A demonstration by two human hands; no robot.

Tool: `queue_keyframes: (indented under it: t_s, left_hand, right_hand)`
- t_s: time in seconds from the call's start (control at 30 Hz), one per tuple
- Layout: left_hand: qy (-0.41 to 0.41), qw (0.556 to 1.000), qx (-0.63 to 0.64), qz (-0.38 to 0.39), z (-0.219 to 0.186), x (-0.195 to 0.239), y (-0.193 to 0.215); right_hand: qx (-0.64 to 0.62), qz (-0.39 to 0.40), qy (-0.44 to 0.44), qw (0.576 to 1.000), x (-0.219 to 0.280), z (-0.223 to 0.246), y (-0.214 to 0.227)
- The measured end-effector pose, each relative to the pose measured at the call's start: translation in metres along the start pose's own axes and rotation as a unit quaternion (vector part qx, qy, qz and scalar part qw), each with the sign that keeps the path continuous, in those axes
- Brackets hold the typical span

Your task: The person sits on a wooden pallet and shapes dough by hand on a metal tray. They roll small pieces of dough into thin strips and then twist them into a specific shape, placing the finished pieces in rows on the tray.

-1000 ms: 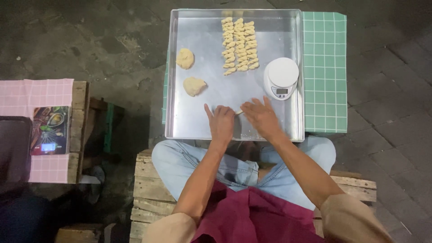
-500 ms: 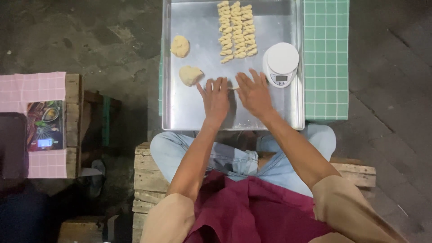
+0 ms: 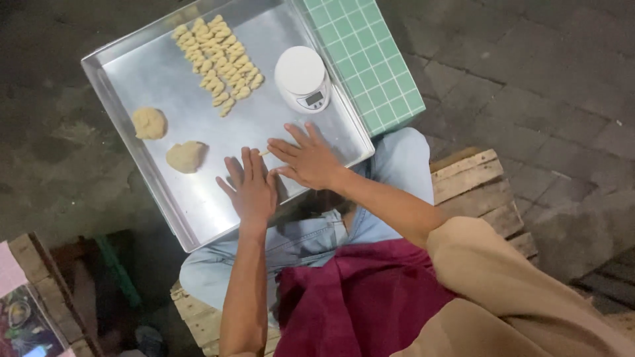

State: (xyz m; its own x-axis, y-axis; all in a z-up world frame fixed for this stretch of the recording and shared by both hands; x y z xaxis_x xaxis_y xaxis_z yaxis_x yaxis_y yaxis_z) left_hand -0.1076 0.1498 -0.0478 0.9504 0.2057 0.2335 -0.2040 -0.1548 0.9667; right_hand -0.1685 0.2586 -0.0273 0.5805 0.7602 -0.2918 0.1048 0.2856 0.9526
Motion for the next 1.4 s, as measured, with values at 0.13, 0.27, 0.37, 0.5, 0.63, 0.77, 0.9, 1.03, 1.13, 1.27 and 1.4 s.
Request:
queue_keyframes:
  t_s: [0.13, 0.27, 0.37, 0.5, 0.63, 0.77, 0.9, 1.03, 1.13, 1.27, 1.4]
  left_hand:
    - [0.019, 0.999, 0.015, 0.023, 0.002, 0.010, -0.006]
    - [0.032, 0.999, 0.016, -0.017, 0.012, 0.005, -0.014]
    - [0.025, 0.989, 0.017, -0.146, 0.014, -0.006, -0.017]
    - [0.011, 0.969, -0.008, -0.247, 0.011, -0.018, -0.006]
    - [-0.021, 0.973, 0.025, -0.226, 0.014, -0.036, -0.001]
    - [-0.032, 0.968, 0.030, -0.247, 0.020, -0.057, 0.013]
    - [-0.024, 0.969, -0.004, -0.246, 0.012, -0.063, 0.014]
    - [0.001, 0.990, -0.016, -0.138, -0.004, -0.049, 0.021]
    - [0.005, 0.998, 0.018, -0.059, -0.007, -0.039, 0.005]
    - [-0.005, 0.998, 0.040, -0.050, -0.003, -0.032, -0.004]
    - [0.002, 0.996, 0.056, -0.063, -0.004, -0.015, 0.004]
  right_hand:
    - [-0.038, -0.035, 0.033, 0.998, 0.014, -0.003, 0.007]
    - [-0.071, -0.004, 0.002, 0.997, 0.013, -0.012, -0.022]
    - [-0.072, -0.001, -0.036, 0.997, 0.005, -0.018, -0.038]
    - [-0.078, 0.030, -0.036, 0.996, -0.014, -0.006, -0.046]
    - [-0.100, -0.021, -0.019, 0.995, -0.034, -0.006, -0.024]
    - [-0.084, -0.063, -0.004, 0.995, -0.057, -0.016, -0.033]
    - [-0.076, -0.054, -0.009, 0.996, -0.062, -0.013, -0.039]
    - [-0.040, 0.004, -0.026, 0.999, -0.056, -0.004, -0.043]
    - [-0.025, 0.020, -0.022, 0.999, -0.041, 0.000, -0.041]
    - [-0.010, 0.068, -0.019, 0.997, -0.031, -0.001, -0.039]
    - [0.034, 0.095, -0.013, 0.995, -0.021, -0.003, -0.029]
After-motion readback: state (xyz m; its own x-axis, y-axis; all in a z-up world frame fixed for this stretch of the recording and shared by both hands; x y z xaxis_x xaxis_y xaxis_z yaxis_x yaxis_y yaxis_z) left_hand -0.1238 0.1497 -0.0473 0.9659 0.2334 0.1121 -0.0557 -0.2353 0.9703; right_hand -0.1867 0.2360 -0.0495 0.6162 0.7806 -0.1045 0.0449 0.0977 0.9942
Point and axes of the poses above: each hand's wrist, its own x-axis away from the middle knuckle, its own y-axis out of the back of the hand, z = x × y, the point moved 10 cm from there along -x, towards the middle knuckle, and after that the axes turned 5 degrees about -y, right-handed, at the moved point
